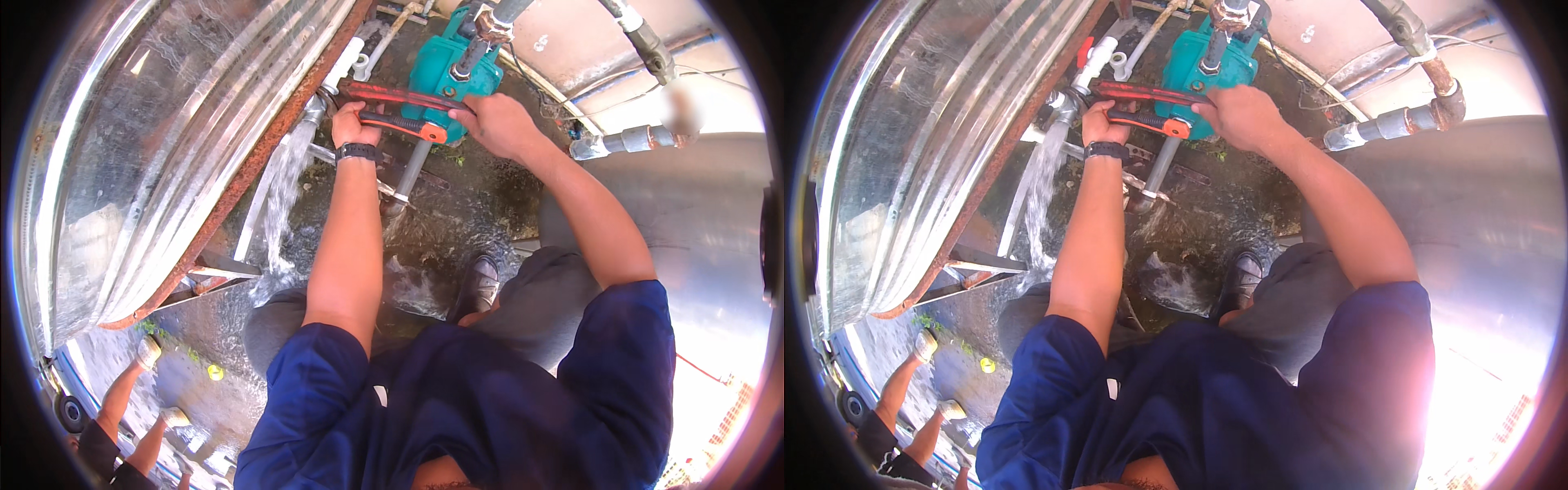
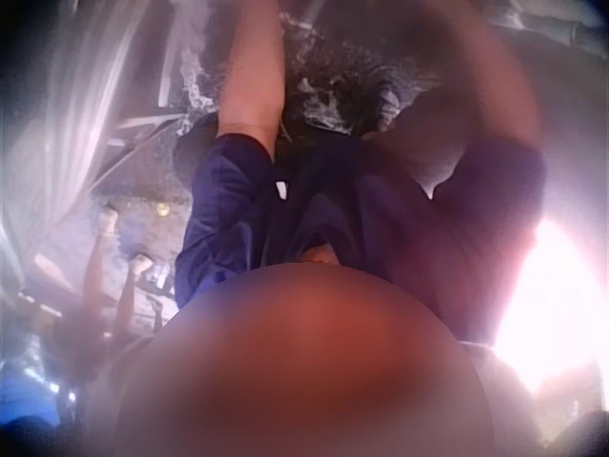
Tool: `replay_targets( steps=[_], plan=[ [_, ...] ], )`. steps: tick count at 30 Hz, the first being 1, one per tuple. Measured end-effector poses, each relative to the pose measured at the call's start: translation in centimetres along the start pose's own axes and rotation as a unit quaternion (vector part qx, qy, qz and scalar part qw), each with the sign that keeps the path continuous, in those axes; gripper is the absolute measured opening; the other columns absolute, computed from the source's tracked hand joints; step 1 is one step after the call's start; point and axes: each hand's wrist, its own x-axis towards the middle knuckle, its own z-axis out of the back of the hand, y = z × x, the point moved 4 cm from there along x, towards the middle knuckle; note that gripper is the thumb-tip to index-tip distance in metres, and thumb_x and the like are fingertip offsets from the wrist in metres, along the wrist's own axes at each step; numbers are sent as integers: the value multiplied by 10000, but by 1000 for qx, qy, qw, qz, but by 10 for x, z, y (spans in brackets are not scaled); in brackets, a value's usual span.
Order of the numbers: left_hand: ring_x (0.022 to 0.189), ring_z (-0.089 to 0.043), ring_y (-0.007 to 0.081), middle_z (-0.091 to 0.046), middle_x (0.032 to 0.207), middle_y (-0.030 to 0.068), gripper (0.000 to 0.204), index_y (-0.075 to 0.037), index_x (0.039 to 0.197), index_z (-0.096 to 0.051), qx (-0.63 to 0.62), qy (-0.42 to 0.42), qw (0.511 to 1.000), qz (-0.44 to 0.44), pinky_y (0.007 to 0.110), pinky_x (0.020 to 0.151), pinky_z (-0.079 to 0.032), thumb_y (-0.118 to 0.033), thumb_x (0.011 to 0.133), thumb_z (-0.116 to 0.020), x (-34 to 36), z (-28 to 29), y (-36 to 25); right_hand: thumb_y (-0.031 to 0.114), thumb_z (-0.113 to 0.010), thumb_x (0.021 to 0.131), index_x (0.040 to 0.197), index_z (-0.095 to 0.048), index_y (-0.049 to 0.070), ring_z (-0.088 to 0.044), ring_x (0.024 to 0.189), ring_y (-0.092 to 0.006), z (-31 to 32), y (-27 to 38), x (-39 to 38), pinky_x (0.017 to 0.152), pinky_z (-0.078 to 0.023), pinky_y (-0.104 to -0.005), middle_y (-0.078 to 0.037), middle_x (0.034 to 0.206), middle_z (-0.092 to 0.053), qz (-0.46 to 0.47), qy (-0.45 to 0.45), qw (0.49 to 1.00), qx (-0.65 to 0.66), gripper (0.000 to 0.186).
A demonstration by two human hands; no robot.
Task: The person repairs a leaking pipe assembly by wrapping a fitting with yellow tape, attaching it to the pipe, and tightening the connection with a pipe wrench. The person repeats this process for a second fitting.
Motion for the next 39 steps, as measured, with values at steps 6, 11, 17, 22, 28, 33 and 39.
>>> replay_targets(
  steps=[6, 11, 17, 22, 28, 33, 39],
  plan=[
    [1070, -560, 372, -552, 1108, 186, 264, 12, 1078, -536, -9, -17, 1000, -20, 580, 999, -480, 68, 824, -494, 1, -3, 0, 433, -541, 1002, 940, -691, 17, -675, 838, -413, 25, 6, 11, 760, -535, -516, -213, 808, -681, 46, -24, 998, -29, 447],
    [1048, -562, 382, -542, 1069, 205, 164, 22, 968, -545, -22, -15, 999, -25, 587, 1012, -492, 72, 823, -485, 2, -5, 0, 404, -569, 999, 963, -682, 5, -644, 802, -430, 31, 10, 14, 728, -510, -508, -227, 781, -644, 64, -49, 995, -50, 416],
    [1053, -567, 422, -528, 1071, 264, 85, 103, 908, -493, 7, -9, 999, -51, 570, 1014, -524, 113, 846, -435, 7, -2, -4, 410, -601, 966, 932, -715, 3, -692, 866, -409, 57, 26, 24, 763, -559, -504, -219, 847, -702, 89, -36, 992, -80, 424],
    [984, -587, 318, -556, 1027, 196, 138, 93, 962, -524, 13, 7, 999, -44, 505, 908, -593, 131, 845, -460, 7, -4, -6, 288, -698, 891, 892, -701, -45, -676, 634, -304, 104, 64, 47, 619, -550, -441, -164, 667, -651, 75, -7, 995, -66, 333],
    [991, -632, 293, -606, 1032, 193, 233, 127, 1025, -551, 25, 11, 999, -43, 422, 951, -581, 149, 830, -424, 0, -11, -7, 131, -625, 839, 727, -676, -94, -616, 486, -293, 140, 91, 65, 433, -478, -396, -184, 594, -628, -64, -89, 941, 321, 256],
    [967, -648, 275, -619, 1032, 190, 300, 160, 1066, -558, 43, 25, 997, -50, 357, 925, -591, 166, 818, -391, -3, -12, -10, 111, -586, 826, 703, -656, -101, -639, 477, -315, 148, 118, 85, 459, -508, -435, -230, 599, -623, 41, -117, 946, 299, 255],
    [1095, -626, 308, -562, 1235, 267, 342, 196, 1221, -471, 14, 11, 999, -33, 273, 852, -617, 167, 894, -377, 4, -9, -11, 311, -682, 842, 778, -691, -51, -702, 708, -364, 119, 91, 47, 694, -545, -428, -228, 676, -675, 90, -321, 863, 380, 367]
  ],
)
